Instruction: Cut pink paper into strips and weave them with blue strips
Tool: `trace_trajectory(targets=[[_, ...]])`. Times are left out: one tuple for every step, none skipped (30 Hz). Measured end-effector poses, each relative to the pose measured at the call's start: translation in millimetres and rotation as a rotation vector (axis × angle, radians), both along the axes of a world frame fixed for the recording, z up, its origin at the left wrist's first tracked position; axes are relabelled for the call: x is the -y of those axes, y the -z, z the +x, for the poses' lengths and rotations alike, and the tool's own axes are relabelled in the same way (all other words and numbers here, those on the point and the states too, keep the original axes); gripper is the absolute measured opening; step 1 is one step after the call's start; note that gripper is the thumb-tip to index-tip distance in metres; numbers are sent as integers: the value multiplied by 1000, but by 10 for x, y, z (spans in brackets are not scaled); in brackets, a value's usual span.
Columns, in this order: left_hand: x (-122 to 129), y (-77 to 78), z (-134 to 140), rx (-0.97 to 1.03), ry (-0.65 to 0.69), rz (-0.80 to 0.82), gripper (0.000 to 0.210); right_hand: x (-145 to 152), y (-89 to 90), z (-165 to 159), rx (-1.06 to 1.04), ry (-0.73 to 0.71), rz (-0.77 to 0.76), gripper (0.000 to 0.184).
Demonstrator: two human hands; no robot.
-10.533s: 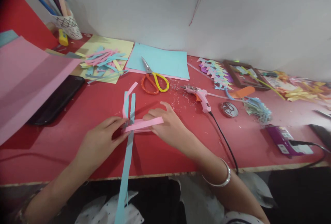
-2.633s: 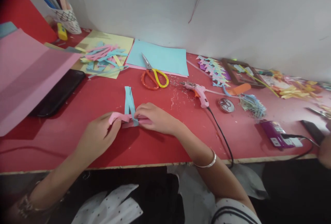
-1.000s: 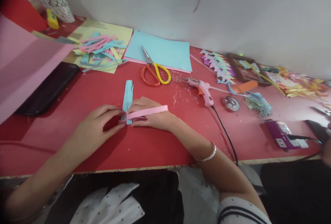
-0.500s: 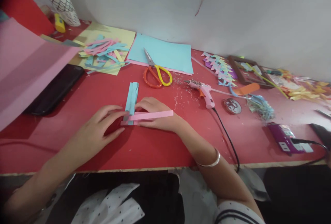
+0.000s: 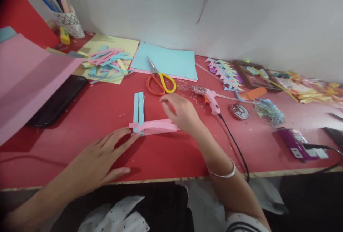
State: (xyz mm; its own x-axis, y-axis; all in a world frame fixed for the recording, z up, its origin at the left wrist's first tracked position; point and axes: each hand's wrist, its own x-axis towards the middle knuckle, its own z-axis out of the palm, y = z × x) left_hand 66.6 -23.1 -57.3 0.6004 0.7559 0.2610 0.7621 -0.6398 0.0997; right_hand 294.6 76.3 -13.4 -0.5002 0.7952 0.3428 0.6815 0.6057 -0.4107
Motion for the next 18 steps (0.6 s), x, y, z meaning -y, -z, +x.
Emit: trace_trajectory(targets=[[-3, 8, 15, -2, 3, 13, 63, 31, 7, -34, 56, -51, -4, 17], [-7, 16, 29, -4, 10, 30, 65, 57, 13, -62, 110, -99, -9, 19], [-12, 22, 43, -6, 19, 49, 66, 75, 14, -78, 151, -134, -10, 22], [-17, 26, 57, -9, 25, 66, 68, 83, 8, -79, 169, -148, -2, 23], [-21, 28, 72, -11, 30, 78, 69, 81, -6, -64, 161, -136, 16, 24], [-24, 26, 86, -12, 34, 89, 69, 69, -29, -34, 133, -98, 37, 25], [-27, 23, 99, -11, 36, 97, 69, 49, -57, 11, 86, -42, 60, 25], [-29, 18, 112, -11, 35, 100, 69, 24, -89, 65, 27, 27, 80, 25], [-32, 13, 124, -11, 30, 97, 69, -3, -120, 122, -34, 103, 95, 25], [-36, 6, 137, -10, 22, 90, 68, -30, -147, 177, -95, 168, 105, 25], [-41, -2, 151, -9, 11, 78, 68, -52, -167, 220, -144, 222, 108, 25], [-47, -10, 165, -10, -3, 63, 67, -66, -179, 248, -177, 259, 107, 25], [-56, -20, 181, -10, -16, 47, 66, -70, -182, 257, -185, 275, 100, 25], [-65, -30, 198, -9, -26, 34, 65, -63, -177, 244, -162, 266, 83, 23], [-76, -41, 216, -6, -32, 22, 63, -42, -165, 210, -105, 235, 53, 20], [-87, -52, 234, -3, -36, 14, 62, -9, -148, 160, -22, 190, 11, 17], [-97, -62, 250, 2, -41, 7, 59, 34, -128, 97, 85, 128, -46, 14], [-106, -72, 264, 9, -46, 0, 57, 84, -107, 27, 204, 80, -107, 15]])
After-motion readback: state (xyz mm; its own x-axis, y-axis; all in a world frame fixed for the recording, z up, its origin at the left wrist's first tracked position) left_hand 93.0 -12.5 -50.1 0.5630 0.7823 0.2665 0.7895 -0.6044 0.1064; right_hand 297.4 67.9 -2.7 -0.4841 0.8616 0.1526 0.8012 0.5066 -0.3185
